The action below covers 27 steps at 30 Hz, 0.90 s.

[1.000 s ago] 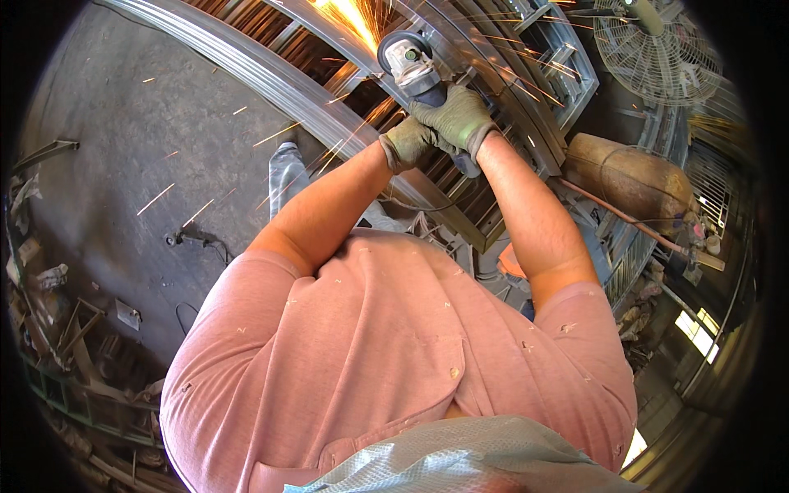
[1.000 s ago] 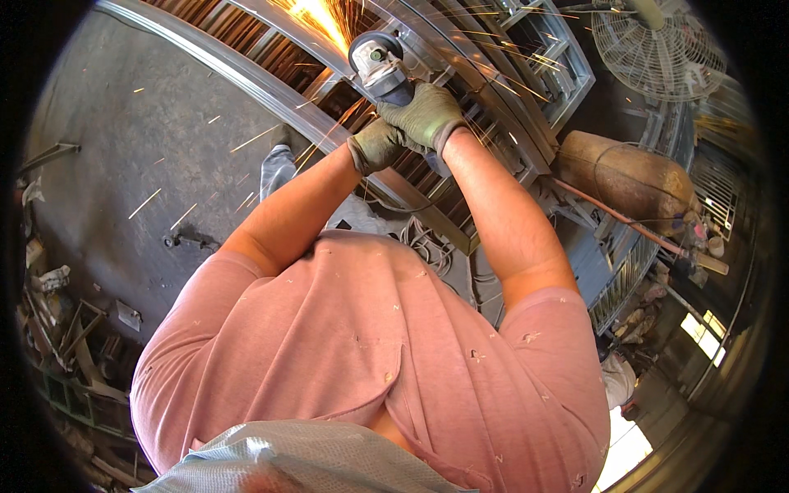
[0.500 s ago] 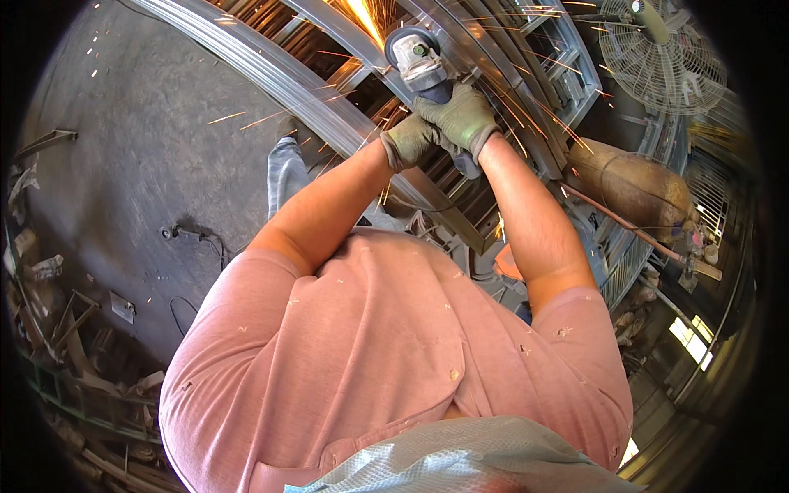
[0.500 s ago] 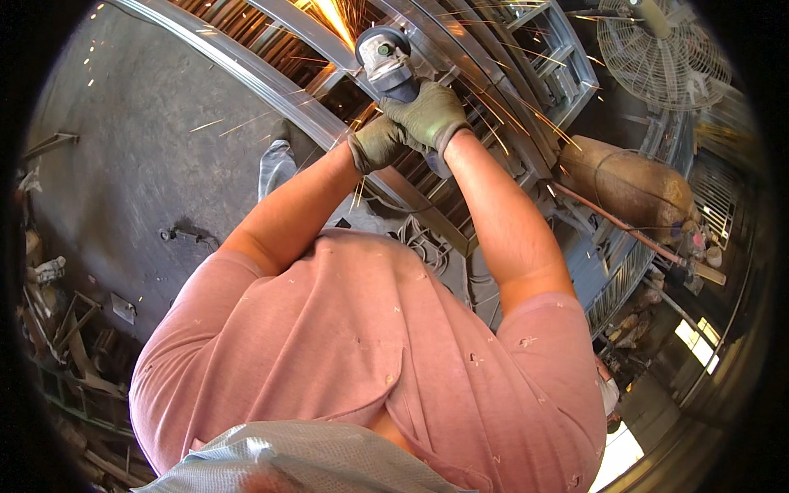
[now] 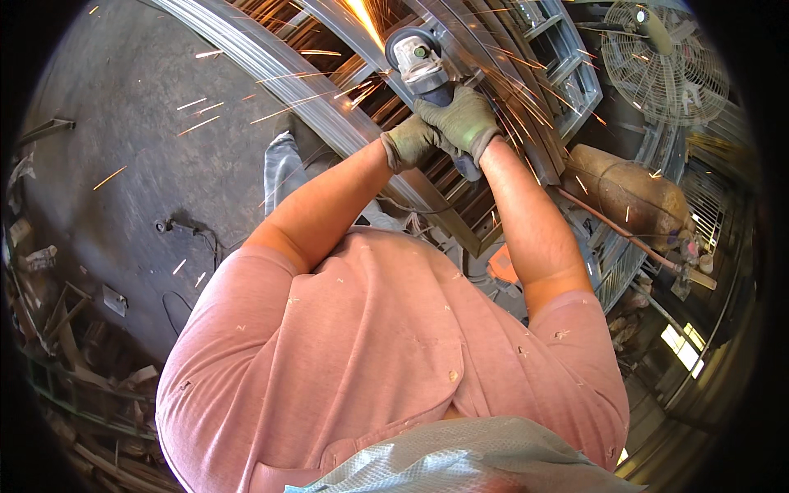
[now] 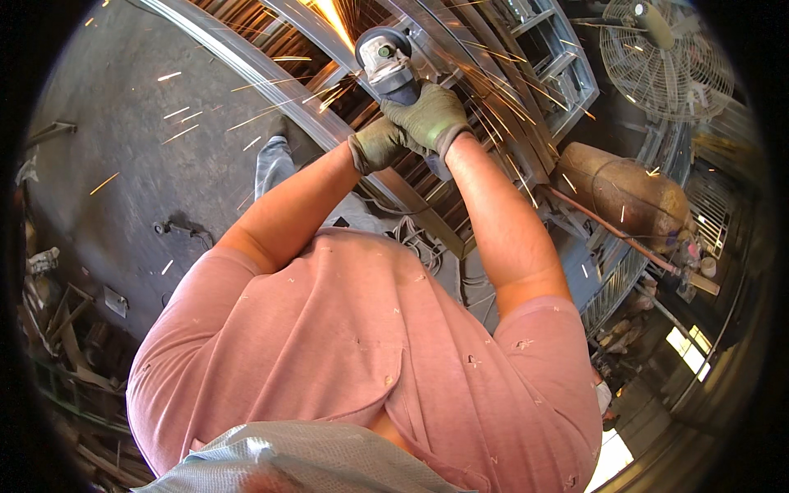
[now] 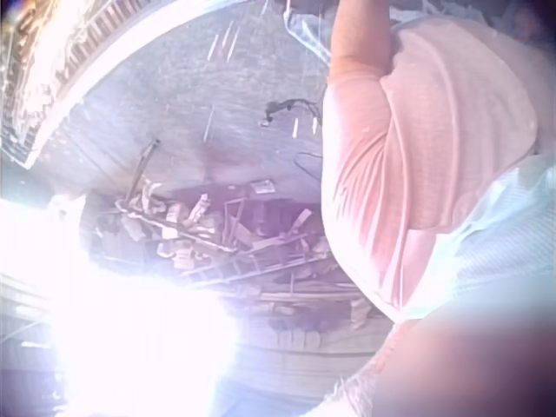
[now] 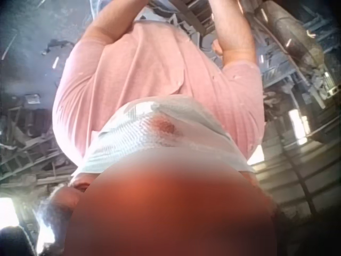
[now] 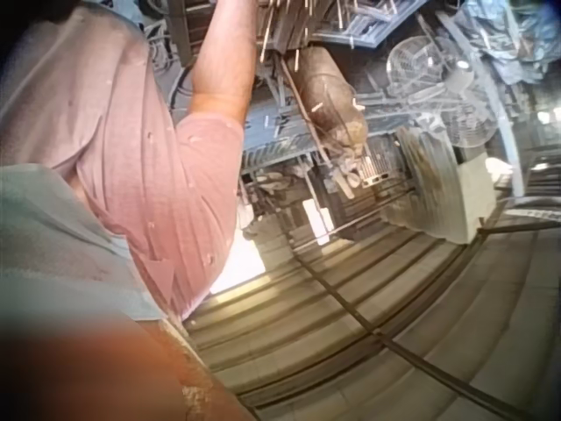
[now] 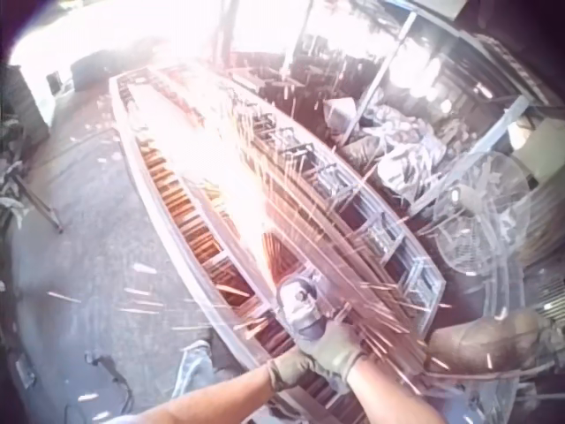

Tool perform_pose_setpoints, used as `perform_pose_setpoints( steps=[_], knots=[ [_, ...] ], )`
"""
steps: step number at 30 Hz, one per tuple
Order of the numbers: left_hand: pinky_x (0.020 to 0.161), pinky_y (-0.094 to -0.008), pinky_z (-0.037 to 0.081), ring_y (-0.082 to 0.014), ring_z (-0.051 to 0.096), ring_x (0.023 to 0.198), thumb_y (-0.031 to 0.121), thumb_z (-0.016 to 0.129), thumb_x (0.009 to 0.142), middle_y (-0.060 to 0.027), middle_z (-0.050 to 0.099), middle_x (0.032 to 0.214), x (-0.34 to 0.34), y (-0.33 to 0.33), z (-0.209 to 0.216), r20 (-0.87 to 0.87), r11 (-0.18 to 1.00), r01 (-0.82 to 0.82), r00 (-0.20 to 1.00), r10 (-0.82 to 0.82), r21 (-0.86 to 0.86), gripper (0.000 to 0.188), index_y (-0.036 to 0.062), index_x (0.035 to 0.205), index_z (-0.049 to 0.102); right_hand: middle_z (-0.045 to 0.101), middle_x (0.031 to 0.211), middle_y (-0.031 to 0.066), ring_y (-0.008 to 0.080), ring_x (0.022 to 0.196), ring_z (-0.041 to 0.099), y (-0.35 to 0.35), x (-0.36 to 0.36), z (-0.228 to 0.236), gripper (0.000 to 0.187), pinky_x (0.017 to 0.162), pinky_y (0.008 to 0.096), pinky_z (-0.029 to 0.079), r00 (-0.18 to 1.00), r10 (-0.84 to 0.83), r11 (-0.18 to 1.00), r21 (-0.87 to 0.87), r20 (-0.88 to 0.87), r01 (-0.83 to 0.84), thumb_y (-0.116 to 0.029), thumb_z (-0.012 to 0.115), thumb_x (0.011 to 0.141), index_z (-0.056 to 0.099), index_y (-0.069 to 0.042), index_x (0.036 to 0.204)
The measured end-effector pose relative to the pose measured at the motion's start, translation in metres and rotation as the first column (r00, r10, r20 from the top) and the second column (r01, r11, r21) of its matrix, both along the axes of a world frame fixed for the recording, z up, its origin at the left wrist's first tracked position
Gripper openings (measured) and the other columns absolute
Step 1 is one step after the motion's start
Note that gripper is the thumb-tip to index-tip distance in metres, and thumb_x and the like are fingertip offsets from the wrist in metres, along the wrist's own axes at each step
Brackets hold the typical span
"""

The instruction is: The person uses an angle grinder to smooth the surface of a metal frame, moving the tool along the edges and crossbars. Sparks fly as the grinder contacts the metal. The person repositions the frame and continues grinding different sections.

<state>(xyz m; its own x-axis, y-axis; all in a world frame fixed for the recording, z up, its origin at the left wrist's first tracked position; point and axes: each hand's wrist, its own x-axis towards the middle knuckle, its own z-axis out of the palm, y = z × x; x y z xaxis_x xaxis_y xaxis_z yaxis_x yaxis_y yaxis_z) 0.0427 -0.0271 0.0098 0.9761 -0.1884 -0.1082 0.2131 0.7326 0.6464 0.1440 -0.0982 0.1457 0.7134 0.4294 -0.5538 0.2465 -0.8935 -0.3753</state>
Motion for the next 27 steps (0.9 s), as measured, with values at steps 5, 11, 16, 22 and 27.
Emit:
perform_pose_setpoints(
  steps=[5, 11, 16, 22, 27],
  knots=[
    [0.105, -0.0379, 0.057, -0.0204, 0.068, 0.119, -0.002, 0.090, 0.080, -0.0073, 0.078, 0.123, -0.001, 0.002, 0.009, 0.014, 0.999, -0.029, 0.999, 0.029, 0.032, 0.042, 0.0020, 0.121, 0.079, 0.082, 0.103, 0.0235, 0.0375, 0.099, 0.080, 0.000, -0.001, -0.003, 0.065, 0.090, 0.0463, 0.062, 0.997, 0.016, 0.998, 0.054, 0.075, -0.020, -0.061, 0.087, 0.081, 0.082, -0.003, 0.110],
    [0.104, -0.0381, 0.058, -0.0208, 0.069, 0.118, -0.003, 0.090, 0.079, -0.0074, 0.078, 0.121, -0.003, 0.004, 0.019, -0.037, 0.999, -0.036, 0.999, 0.035, -0.006, 0.042, 0.0021, 0.120, 0.079, 0.083, 0.102, 0.0185, 0.0312, 0.094, 0.081, -0.003, 0.002, -0.010, 0.057, 0.087, 0.0425, 0.062, 1.000, -0.010, 0.999, 0.053, -0.002, 0.010, -0.047, 0.091, 0.085, 0.078, 0.000, 0.114],
    [0.103, -0.0379, 0.058, -0.0207, 0.070, 0.116, -0.003, 0.090, 0.079, -0.0064, 0.079, 0.119, -0.001, 0.000, 0.010, -0.009, 1.000, -0.030, 1.000, 0.030, -0.005, 0.042, 0.0023, 0.119, 0.079, 0.083, 0.103, 0.0190, 0.0305, 0.095, 0.081, -0.005, 0.004, -0.014, 0.058, 0.087, 0.0427, 0.062, 0.997, -0.005, 0.998, 0.055, 0.079, 0.001, -0.046, 0.091, 0.085, 0.078, 0.000, 0.118],
    [0.103, -0.0381, 0.058, -0.0202, 0.070, 0.116, -0.003, 0.091, 0.080, -0.0058, 0.079, 0.119, 0.001, -0.005, 0.007, -0.015, 0.997, -0.077, 0.997, 0.076, -0.012, 0.042, 0.0024, 0.120, 0.079, 0.083, 0.104, 0.0196, 0.0311, 0.096, 0.081, -0.005, 0.004, -0.008, 0.054, 0.089, 0.0424, 0.062, 1.000, 0.009, 0.996, 0.090, 0.015, -0.010, -0.044, 0.091, 0.086, 0.080, 0.000, 0.115],
    [0.104, -0.0379, 0.058, -0.0197, 0.069, 0.117, -0.002, 0.093, 0.079, -0.0059, 0.079, 0.121, -0.002, -0.005, 0.015, -0.030, 0.995, -0.095, 0.995, 0.095, 0.011, 0.046, 0.0028, 0.123, 0.079, 0.083, 0.101, 0.0195, 0.0315, 0.095, 0.081, -0.005, 0.005, -0.005, 0.052, 0.089, 0.0428, 0.062, 0.998, 0.056, 0.987, 0.150, 0.004, -0.056, -0.045, 0.090, 0.086, 0.080, -0.001, 0.112]
  ],
)
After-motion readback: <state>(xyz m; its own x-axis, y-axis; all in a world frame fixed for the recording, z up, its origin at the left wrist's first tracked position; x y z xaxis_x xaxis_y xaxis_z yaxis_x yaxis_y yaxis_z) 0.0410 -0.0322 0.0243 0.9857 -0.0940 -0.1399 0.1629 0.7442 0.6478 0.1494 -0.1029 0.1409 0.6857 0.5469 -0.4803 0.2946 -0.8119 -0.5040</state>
